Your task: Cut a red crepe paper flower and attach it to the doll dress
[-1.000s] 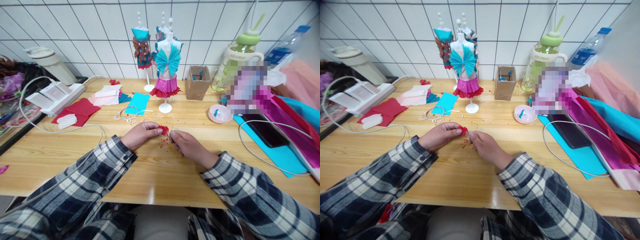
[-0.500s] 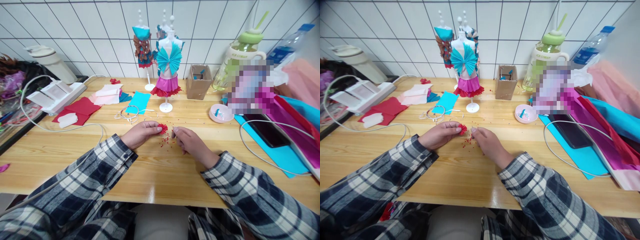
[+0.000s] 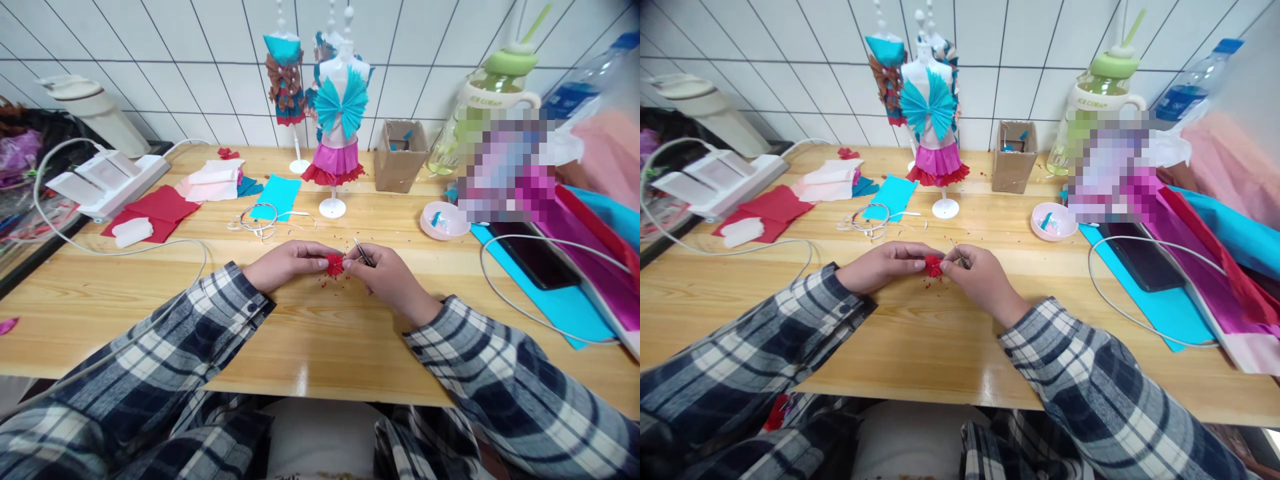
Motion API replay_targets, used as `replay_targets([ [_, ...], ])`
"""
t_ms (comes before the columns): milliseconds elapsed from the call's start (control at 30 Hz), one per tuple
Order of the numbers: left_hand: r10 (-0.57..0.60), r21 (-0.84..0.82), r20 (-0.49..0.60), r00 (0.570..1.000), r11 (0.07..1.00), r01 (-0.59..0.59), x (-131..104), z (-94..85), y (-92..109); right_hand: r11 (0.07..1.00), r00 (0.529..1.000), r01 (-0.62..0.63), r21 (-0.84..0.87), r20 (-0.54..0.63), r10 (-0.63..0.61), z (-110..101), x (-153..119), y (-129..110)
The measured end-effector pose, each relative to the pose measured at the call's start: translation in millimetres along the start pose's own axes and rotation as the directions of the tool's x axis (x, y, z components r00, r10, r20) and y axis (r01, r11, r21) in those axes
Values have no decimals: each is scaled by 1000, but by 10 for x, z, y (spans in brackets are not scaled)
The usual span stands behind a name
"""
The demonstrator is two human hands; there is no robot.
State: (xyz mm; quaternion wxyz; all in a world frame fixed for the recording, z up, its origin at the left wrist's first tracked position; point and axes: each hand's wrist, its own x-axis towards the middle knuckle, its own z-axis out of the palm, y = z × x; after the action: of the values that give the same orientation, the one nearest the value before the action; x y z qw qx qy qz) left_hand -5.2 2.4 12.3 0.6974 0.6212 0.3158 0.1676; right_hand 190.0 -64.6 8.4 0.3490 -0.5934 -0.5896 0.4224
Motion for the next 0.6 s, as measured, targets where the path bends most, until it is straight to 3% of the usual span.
replay_targets([
  [100, 13, -90, -8, 1000, 996, -13, 1, 11, -12, 999, 999, -9, 44, -33, 10, 8, 9, 19],
  [333, -28, 85, -149, 989, 995, 41, 41, 100, -12, 995, 997, 10, 97, -72, -3, 94, 24, 74],
  [600, -33, 170, -63, 997, 984, 44, 19, 88, 42, 995, 1000, 2, 98, -27, 0, 82, 21, 57],
])
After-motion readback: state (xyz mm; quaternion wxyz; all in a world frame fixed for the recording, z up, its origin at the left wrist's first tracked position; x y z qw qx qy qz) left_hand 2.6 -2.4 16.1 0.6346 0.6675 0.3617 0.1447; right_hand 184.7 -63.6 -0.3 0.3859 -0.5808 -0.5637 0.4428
